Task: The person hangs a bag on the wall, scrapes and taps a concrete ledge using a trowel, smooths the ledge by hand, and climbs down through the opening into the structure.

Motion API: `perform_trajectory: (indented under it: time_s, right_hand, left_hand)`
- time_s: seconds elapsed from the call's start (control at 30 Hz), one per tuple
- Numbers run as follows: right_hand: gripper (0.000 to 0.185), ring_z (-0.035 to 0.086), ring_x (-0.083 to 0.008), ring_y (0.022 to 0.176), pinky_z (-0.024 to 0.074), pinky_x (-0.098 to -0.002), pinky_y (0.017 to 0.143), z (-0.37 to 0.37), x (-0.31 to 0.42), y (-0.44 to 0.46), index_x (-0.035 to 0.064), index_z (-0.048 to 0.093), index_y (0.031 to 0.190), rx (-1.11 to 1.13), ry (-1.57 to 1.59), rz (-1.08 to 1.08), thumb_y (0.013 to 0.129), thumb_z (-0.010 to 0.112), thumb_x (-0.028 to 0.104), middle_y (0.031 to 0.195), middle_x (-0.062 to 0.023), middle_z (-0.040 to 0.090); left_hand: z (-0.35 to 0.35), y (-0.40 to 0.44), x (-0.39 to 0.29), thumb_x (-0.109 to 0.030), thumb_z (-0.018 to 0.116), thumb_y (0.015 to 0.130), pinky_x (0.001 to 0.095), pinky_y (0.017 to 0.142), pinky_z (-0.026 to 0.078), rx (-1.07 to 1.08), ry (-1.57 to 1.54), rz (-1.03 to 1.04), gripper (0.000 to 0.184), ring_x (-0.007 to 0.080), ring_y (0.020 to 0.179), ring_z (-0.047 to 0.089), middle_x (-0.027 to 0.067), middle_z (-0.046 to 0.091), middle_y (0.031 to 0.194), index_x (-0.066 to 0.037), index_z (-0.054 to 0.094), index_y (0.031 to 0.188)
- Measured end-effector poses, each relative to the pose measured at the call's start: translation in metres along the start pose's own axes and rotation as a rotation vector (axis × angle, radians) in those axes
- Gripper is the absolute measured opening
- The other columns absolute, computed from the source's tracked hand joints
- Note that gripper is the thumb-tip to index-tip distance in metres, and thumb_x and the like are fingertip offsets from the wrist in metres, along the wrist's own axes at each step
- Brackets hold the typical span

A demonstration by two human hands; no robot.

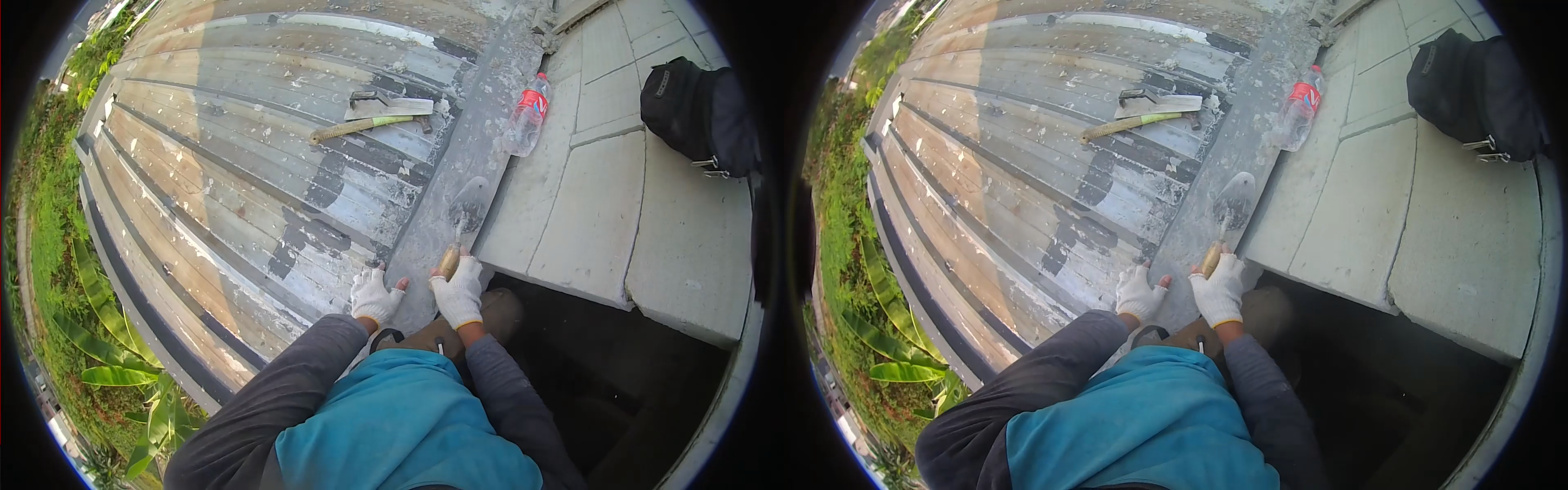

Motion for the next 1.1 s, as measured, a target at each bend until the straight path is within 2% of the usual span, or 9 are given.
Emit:
perform_trajectory:
  time_s: [0.17, 0.37, 0.43, 0.53, 0.63, 0.73, 0.83, 0.93, 1.1]
  right_hand:
    - [0.078, 0.051, -0.0451, 0.114, 0.0438, -0.049, 0.099, 0.027, -0.039, 0.006, -0.0052, 0.039, 0.135, -0.11, -0.116, 0.21, 0.076, 0.078, 0.027, 0.126, -0.0282, 0.05]
    - [0.052, 0.057, -0.0473, 0.103, 0.0462, -0.0502, 0.094, 0.032, -0.072, 0.019, -0.0021, 0.047, 0.114, -0.038, 0.018, 0.434, 0.079, 0.072, 0.028, 0.11, -0.0281, 0.057]
    - [0.044, 0.063, -0.0396, 0.091, 0.0526, -0.0496, 0.078, 0.049, -0.065, 0.031, -0.0008, 0.047, 0.11, 0.048, 0.362, 0.449, 0.084, 0.069, 0.028, 0.095, -0.0216, 0.058]
    - [0.038, 0.064, -0.0297, 0.077, 0.054, -0.0467, 0.06, 0.044, -0.013, 0.075, 0.002, 0.045, 0.107, 0.203, 0.755, 0.524, 0.088, 0.066, 0.027, 0.09, -0.0144, 0.057]
    - [0.031, 0.061, -0.0227, 0.066, 0.0524, -0.0422, 0.05, 0.056, -0.004, 0.121, 0.0065, 0.045, 0.109, 0.185, 0.941, 0.547, 0.091, 0.062, 0.025, 0.088, -0.0097, 0.054]
    - [0.031, 0.058, -0.0239, 0.059, 0.0529, -0.0435, 0.05, 0.062, -0.002, 0.151, 0.0093, 0.044, 0.112, 0.141, 0.954, 0.584, 0.091, 0.061, 0.024, 0.09, -0.0104, 0.054]
    - [0.03, 0.057, -0.0239, 0.06, 0.0526, -0.0421, 0.049, 0.062, -0.006, 0.146, 0.0113, 0.045, 0.113, -0.013, 1.138, 0.792, 0.091, 0.06, 0.024, 0.093, -0.0113, 0.054]
    - [0.03, 0.057, -0.0243, 0.06, 0.0524, -0.0422, 0.049, 0.061, 0.0, 0.135, 0.0122, 0.045, 0.114, -0.119, 1.209, 0.821, 0.091, 0.059, 0.024, 0.093, -0.0113, 0.054]
    - [0.027, 0.056, -0.0243, 0.065, 0.0522, -0.0417, 0.053, 0.053, 0.001, 0.138, 0.0145, 0.046, 0.111, -0.037, 1.155, 0.762, 0.091, 0.06, 0.025, 0.093, -0.0085, 0.053]
  left_hand:
    - [0.004, 0.0, 0.001, -0.062, 0.058, 0.088, 0.0475, 0.105, 0.038, -0.028, 0.008, 0.036, 0.078, 0.0411, 0.12, 0.051, 0.0242, 0.059, 0.126, -0.002, 0.053, 0.137]
    - [0.001, 0.003, -0.001, -0.053, 0.06, 0.09, 0.0485, 0.107, 0.037, -0.001, -0.046, -0.018, 0.069, 0.0416, 0.126, 0.047, 0.0239, 0.057, 0.131, -0.003, 0.054, 0.136]
    - [0.004, 0.001, -0.001, -0.054, 0.06, 0.089, 0.0489, 0.107, 0.037, 0.016, 0.004, -0.035, 0.07, 0.0422, 0.126, 0.047, 0.0242, 0.056, 0.132, -0.003, 0.053, 0.137]
    - [0.006, 0.001, 0.0, -0.055, 0.06, 0.088, 0.0492, 0.107, 0.037, 0.025, 0.039, -0.051, 0.073, 0.0423, 0.127, 0.046, 0.0245, 0.056, 0.132, -0.003, 0.052, 0.138]
    - [0.006, 0.0, 0.0, -0.055, 0.062, 0.087, 0.0489, 0.108, 0.037, 0.105, 0.028, -0.114, 0.075, 0.0422, 0.128, 0.046, 0.0245, 0.056, 0.133, -0.002, 0.05, 0.139]
    - [0.005, 0.002, -0.002, -0.063, 0.058, 0.087, 0.0491, 0.106, 0.038, 0.031, 0.034, -0.04, 0.081, 0.0437, 0.124, 0.049, 0.0238, 0.059, 0.131, -0.003, 0.05, 0.139]
    - [0.005, 0.001, -0.002, -0.062, 0.059, 0.087, 0.0485, 0.106, 0.038, 0.031, 0.033, -0.049, 0.08, 0.0434, 0.124, 0.049, 0.0233, 0.059, 0.13, -0.002, 0.051, 0.139]
    - [0.005, 0.0, -0.001, -0.061, 0.059, 0.087, 0.0479, 0.106, 0.038, 0.111, 0.056, -0.123, 0.08, 0.0431, 0.124, 0.05, 0.0229, 0.059, 0.13, -0.002, 0.05, 0.14]
    - [0.005, 0.001, -0.003, -0.061, 0.059, 0.087, 0.0476, 0.107, 0.038, 0.127, 0.07, -0.107, 0.08, 0.0424, 0.125, 0.05, 0.0229, 0.059, 0.131, -0.002, 0.049, 0.141]
Point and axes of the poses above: each hand's wrist, its own y-axis towards the middle knuckle, its own z-axis out of the palm, x = y × z, the point moved 10 cm from there along y, towards the middle knuckle
